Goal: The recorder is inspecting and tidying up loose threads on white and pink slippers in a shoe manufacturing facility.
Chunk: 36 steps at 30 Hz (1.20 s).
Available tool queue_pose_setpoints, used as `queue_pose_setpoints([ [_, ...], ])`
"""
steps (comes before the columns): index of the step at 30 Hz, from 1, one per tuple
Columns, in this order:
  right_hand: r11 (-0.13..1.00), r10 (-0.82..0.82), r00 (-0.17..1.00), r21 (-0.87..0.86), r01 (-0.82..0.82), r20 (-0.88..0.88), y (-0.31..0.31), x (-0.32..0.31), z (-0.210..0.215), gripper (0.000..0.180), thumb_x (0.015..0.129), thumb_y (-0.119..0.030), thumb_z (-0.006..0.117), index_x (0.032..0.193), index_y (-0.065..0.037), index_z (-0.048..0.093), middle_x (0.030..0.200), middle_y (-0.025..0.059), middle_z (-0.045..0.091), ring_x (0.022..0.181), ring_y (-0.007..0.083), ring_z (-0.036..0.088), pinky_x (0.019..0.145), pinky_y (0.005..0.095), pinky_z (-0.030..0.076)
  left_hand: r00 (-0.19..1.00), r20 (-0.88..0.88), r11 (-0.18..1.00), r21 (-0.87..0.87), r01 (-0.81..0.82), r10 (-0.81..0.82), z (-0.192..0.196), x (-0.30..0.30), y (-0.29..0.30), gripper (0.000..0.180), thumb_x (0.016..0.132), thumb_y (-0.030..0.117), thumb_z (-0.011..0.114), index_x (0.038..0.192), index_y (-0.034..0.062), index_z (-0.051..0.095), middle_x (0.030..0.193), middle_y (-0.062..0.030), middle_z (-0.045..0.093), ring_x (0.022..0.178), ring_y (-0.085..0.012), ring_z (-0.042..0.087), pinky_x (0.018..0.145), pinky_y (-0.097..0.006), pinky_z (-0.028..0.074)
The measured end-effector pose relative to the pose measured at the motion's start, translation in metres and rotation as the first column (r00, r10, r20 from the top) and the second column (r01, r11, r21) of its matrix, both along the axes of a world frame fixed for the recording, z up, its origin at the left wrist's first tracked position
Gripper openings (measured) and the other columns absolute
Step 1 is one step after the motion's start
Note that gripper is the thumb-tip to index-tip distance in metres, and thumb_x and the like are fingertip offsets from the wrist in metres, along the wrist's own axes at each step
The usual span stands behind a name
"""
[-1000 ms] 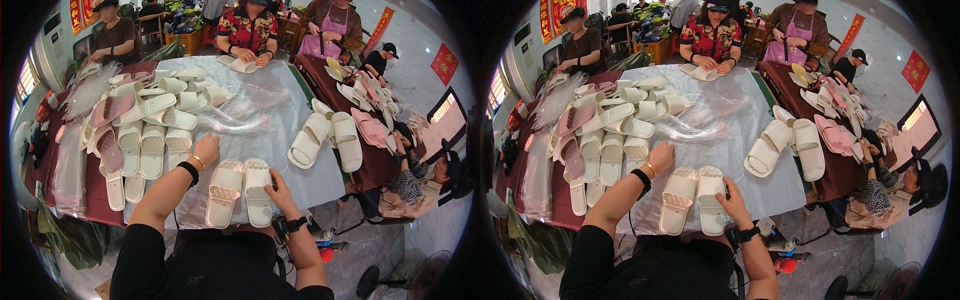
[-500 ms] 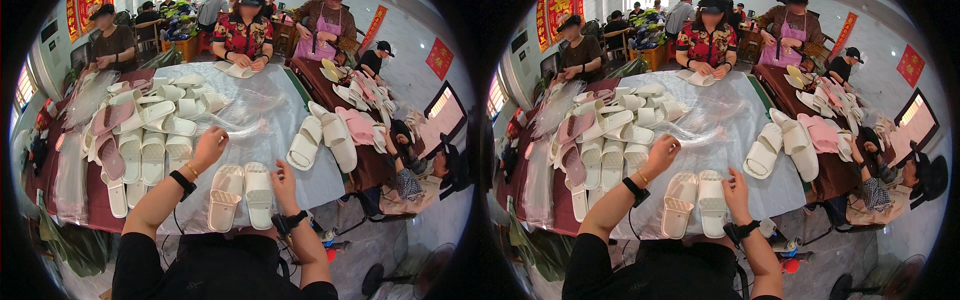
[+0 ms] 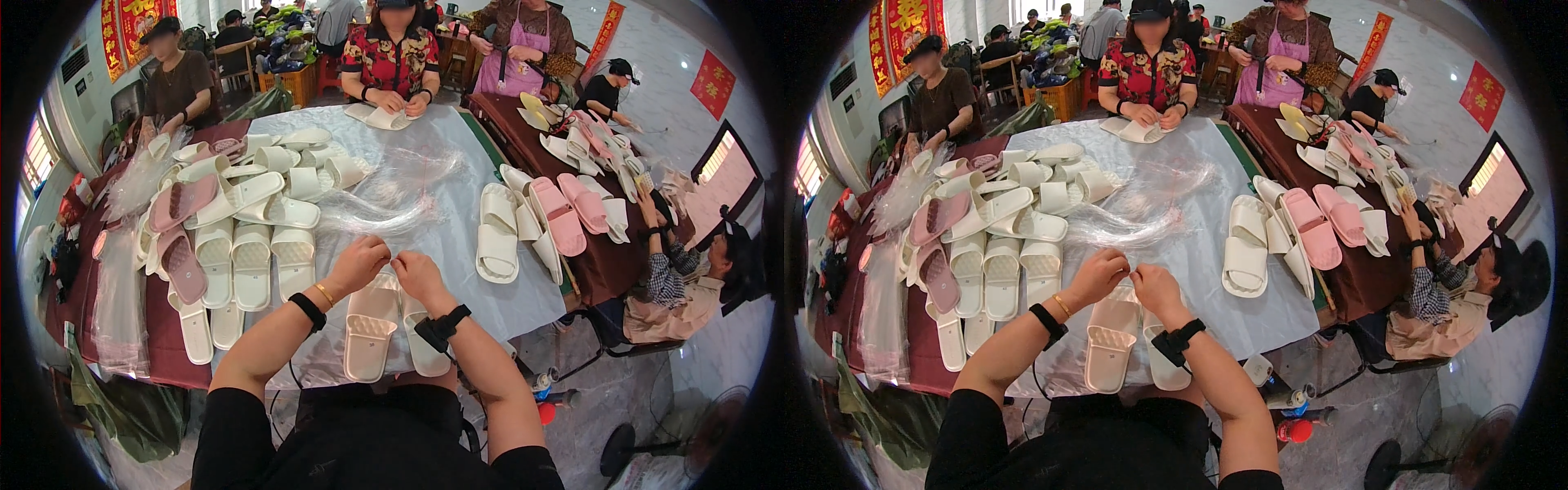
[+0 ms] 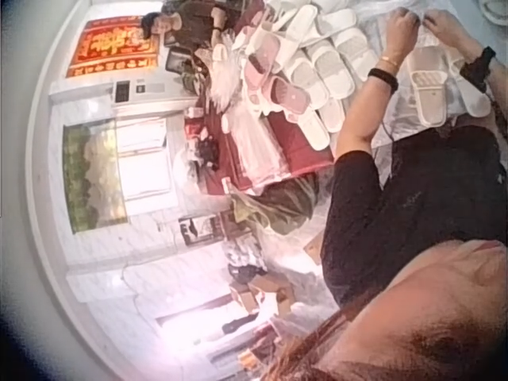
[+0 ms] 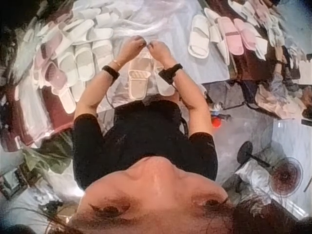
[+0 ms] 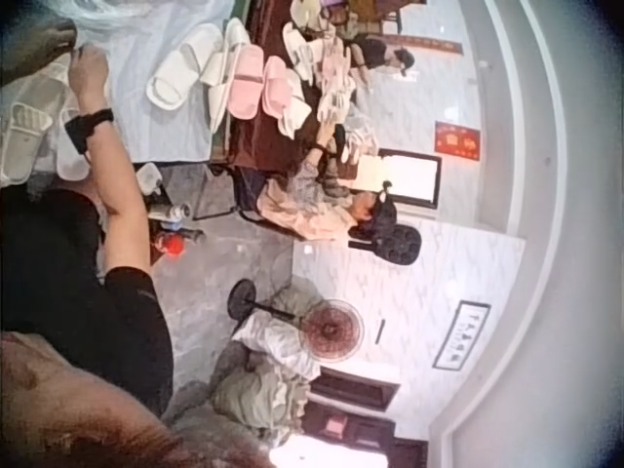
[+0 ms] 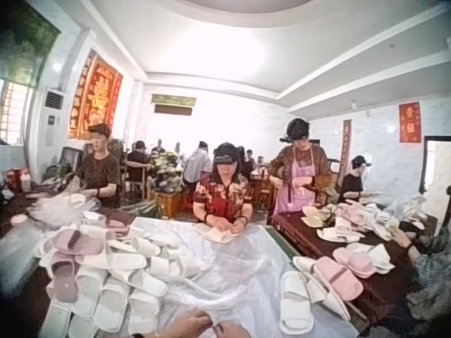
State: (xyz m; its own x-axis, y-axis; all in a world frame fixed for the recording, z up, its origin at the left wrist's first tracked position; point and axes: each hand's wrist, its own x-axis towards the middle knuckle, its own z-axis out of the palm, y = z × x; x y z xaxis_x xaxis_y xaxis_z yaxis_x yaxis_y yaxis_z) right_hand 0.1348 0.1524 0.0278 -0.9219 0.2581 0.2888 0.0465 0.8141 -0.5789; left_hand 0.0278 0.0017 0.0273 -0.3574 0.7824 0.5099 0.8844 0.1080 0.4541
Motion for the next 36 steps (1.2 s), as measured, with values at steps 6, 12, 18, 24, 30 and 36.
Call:
queue_pose_setpoints([
  [6, 1.0, -0.01, 0.999, -0.024, 0.009, -0.045, -0.002, 0.017, 0.005, 0.022, 0.088, -0.022, 0.059, 0.078, -0.003, 0.063, 0.075, 0.0187, 0.064, 0.075, 0.0396, 0.063, 0.063, 0.0488, 0.049, 0.961, -0.121, 0.846, -0.456, -0.276, 0.249, -0.028, -0.018, 0.005, 0.048, 0.089, 0.032, 0.061, 0.132, 0.0131, 0.053, 0.147, -0.0141, 0.042, 0.138, -0.0358, 0.035, 0.108, -0.05, 0.035],
  [12, 0.997, -0.017, 0.996, -0.082, 0.01, -0.087, 0.004, 0.069, 0.023, 0.018, 0.086, -0.016, 0.06, 0.076, -0.002, 0.062, 0.074, 0.0175, 0.062, 0.068, 0.0379, 0.06, 0.059, 0.044, 0.046, 0.94, -0.093, 0.756, -0.569, -0.322, 0.33, -0.04, -0.037, 0.018, 0.058, 0.093, 0.035, 0.053, 0.141, 0.0054, 0.041, 0.153, -0.0158, 0.033, 0.142, -0.0366, 0.029, 0.11, -0.052, 0.032],
  [18, 0.962, -0.246, 0.944, -0.173, 0.211, -0.218, 0.012, 0.141, 0.055, 0.006, 0.083, -0.005, 0.064, 0.083, 0.0, 0.063, 0.073, 0.0157, 0.061, 0.066, 0.0334, 0.06, 0.058, 0.0388, 0.046, 0.946, -0.101, 0.815, -0.484, -0.318, 0.309, -0.035, -0.04, 0.018, 0.053, 0.089, 0.031, 0.06, 0.134, 0.0053, 0.05, 0.152, -0.0157, 0.035, 0.14, -0.0367, 0.031, 0.109, -0.049, 0.034],
  [24, 0.992, -0.12, 0.969, -0.001, 0.122, -0.214, -0.018, 0.185, 0.041, 0.002, 0.08, -0.003, 0.065, 0.081, -0.001, 0.064, 0.072, 0.0141, 0.061, 0.066, 0.0324, 0.06, 0.059, 0.0385, 0.048, 0.964, -0.066, 0.958, -0.115, -0.263, 0.257, -0.003, -0.006, -0.008, 0.037, 0.083, 0.013, 0.067, 0.12, 0.0062, 0.061, 0.131, -0.0157, 0.053, 0.121, -0.0354, 0.048, 0.099, -0.043, 0.042],
  [30, 0.999, 0.047, 0.986, 0.023, -0.044, -0.157, -0.05, 0.2, 0.01, 0.005, 0.078, -0.005, 0.068, 0.079, -0.005, 0.063, 0.073, 0.0104, 0.061, 0.066, 0.0296, 0.061, 0.059, 0.0389, 0.048, 0.963, 0.263, 0.996, -0.075, -0.047, 0.065, 0.034, 0.069, -0.051, 0.028, 0.085, 0.015, 0.068, 0.112, 0.0108, 0.065, 0.084, -0.0115, 0.065, 0.069, -0.0287, 0.064, 0.063, -0.04, 0.05],
  [36, 0.996, 0.088, 0.987, 0.029, -0.085, -0.137, -0.059, 0.205, 0.004, 0.006, 0.08, -0.007, 0.068, 0.08, -0.003, 0.063, 0.072, 0.0109, 0.06, 0.065, 0.0298, 0.06, 0.058, 0.0389, 0.048, 0.965, 0.169, 0.931, -0.275, 0.242, -0.201, 0.023, 0.145, -0.075, 0.037, 0.085, 0.028, 0.07, 0.117, 0.0129, 0.06, 0.074, -0.0077, 0.063, 0.067, -0.0273, 0.065, 0.056, -0.039, 0.05],
])
